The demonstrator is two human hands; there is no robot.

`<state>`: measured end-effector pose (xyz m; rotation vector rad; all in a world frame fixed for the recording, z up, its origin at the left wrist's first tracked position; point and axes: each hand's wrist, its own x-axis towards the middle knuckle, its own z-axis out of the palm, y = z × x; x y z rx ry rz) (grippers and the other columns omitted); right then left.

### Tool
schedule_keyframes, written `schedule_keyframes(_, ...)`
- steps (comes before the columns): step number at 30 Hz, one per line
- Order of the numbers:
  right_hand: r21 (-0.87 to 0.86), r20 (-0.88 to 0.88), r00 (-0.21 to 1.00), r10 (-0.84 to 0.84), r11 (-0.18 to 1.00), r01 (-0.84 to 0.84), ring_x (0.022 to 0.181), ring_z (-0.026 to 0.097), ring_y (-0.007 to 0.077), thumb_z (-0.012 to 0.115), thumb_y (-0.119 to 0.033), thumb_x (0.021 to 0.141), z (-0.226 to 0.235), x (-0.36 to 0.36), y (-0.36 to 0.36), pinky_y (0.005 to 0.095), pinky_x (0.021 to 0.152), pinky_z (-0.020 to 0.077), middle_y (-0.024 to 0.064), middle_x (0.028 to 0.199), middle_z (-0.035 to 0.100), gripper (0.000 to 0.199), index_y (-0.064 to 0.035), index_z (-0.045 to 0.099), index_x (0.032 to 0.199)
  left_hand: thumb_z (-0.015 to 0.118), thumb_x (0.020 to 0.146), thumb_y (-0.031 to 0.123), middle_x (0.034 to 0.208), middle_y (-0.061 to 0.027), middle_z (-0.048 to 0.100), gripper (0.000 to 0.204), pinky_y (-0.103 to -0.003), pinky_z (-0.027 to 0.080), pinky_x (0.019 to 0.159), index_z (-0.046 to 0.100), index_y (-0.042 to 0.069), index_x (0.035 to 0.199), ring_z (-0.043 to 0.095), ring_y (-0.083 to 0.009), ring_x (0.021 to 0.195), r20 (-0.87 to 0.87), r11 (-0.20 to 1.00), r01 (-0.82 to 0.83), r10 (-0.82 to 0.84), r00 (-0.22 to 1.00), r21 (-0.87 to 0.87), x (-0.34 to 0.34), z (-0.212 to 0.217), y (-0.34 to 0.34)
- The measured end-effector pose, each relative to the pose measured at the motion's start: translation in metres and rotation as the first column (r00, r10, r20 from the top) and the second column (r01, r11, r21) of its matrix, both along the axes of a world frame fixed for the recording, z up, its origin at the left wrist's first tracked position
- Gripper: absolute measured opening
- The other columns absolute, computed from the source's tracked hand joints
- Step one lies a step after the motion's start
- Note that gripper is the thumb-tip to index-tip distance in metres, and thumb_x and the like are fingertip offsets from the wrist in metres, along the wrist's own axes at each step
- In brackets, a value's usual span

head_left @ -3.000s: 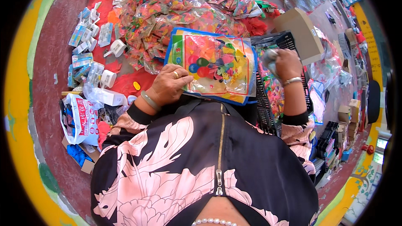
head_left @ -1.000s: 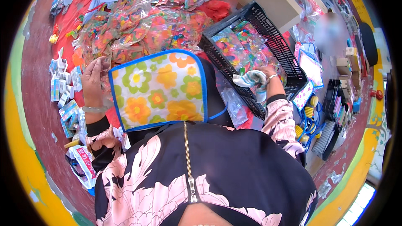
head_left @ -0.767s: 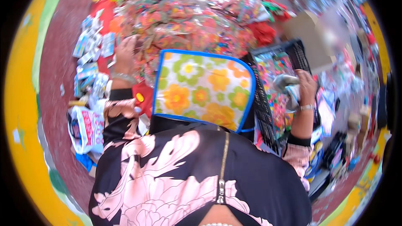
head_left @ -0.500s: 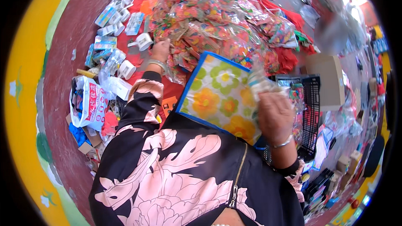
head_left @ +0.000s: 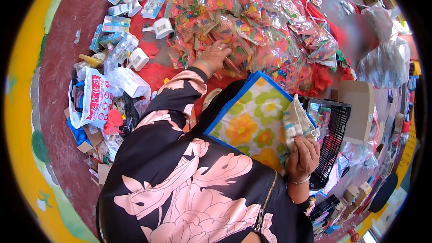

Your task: The person repeatedly picks up small plastic-wrapped toy sets from a red tarp, wipes each package with a cloth, and places them into a black plastic basket. The person handles the items one at a time throughout the clip.

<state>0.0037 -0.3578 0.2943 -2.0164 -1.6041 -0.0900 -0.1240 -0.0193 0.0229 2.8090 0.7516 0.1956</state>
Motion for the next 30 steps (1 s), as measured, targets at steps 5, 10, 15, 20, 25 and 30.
schedule_keyframes(5,-0.024,-0.009,1.000,-0.012,1.000,0.012,0.077,0.060,0.0289,0.059,-0.001,0.072,0.000,0.002,-0.001,0.0363,0.073,0.0480,0.0127,0.086,0.065,0.018,-0.0007,0.063,0.090,0.060,0.075,0.016,0.125,-0.0127,0.053,0.037,-0.042,0.028,0.104,0.063,0.012,0.111,0.030,-0.0292,0.132,-0.477,0.975,0.220,-0.201,0.855,-0.017,0.036,-0.006,-0.003)
schedule_keyframes(10,-0.030,0.006,1.000,-0.007,1.000,0.007,0.077,0.060,0.0289,0.060,0.000,0.071,0.003,0.000,0.005,0.0356,0.073,0.0480,0.0120,0.085,0.065,0.019,-0.0007,0.063,0.090,0.059,0.079,0.019,0.106,-0.0108,0.065,0.024,-0.040,0.036,0.096,0.070,0.010,0.098,0.055,-0.0274,0.110,-0.637,0.972,0.096,-0.214,0.741,-0.215,0.051,0.001,0.000)
schedule_keyframes(15,0.009,0.011,1.000,0.012,1.000,-0.012,0.076,0.060,0.0286,0.060,0.001,0.071,0.002,0.000,0.005,0.0349,0.071,0.0482,0.0112,0.085,0.065,0.019,-0.0006,0.063,0.090,0.054,0.080,0.014,0.094,-0.0134,0.068,0.023,-0.043,0.051,0.068,0.068,0.007,0.097,0.065,-0.0327,0.082,-0.478,0.989,0.044,-0.106,0.872,-0.139,0.030,0.027,0.021)
schedule_keyframes(20,0.073,-0.023,0.999,0.033,0.997,-0.031,0.076,0.061,0.0276,0.061,0.003,0.070,0.000,-0.001,0.001,0.0343,0.070,0.0484,0.0108,0.085,0.065,0.020,-0.0006,0.063,0.090,0.060,0.083,0.013,0.085,-0.0133,0.067,0.020,-0.033,0.051,0.075,0.066,0.004,0.099,0.065,-0.0215,0.083,0.136,0.871,-0.089,0.175,0.975,-0.482,-0.026,0.115,0.039)
schedule_keyframes(25,0.150,-0.156,0.987,0.034,0.989,-0.010,0.086,0.065,0.0286,0.053,0.013,0.068,0.006,0.000,0.000,0.0341,0.075,0.0506,0.0143,0.098,0.067,0.029,-0.0031,0.066,0.088,0.059,0.089,0.012,0.091,-0.0047,0.066,0.020,-0.028,0.049,0.079,0.064,0.001,0.105,0.061,-0.0137,0.084,0.571,0.322,0.479,0.573,0.588,-0.817,-0.060,0.201,0.018)
schedule_keyframes(30,0.041,-0.667,0.744,-0.024,0.997,0.069,0.080,0.064,0.0166,0.051,0.007,0.075,0.050,0.025,-0.015,0.0274,0.069,0.0515,0.0128,0.099,0.066,0.031,-0.0006,0.064,0.102,0.053,0.090,0.005,0.106,-0.0064,0.063,0.024,-0.031,0.049,0.086,0.060,0.001,0.113,0.061,-0.0149,0.095,0.660,0.055,0.786,0.581,0.476,-0.616,-0.066,0.288,-0.037)
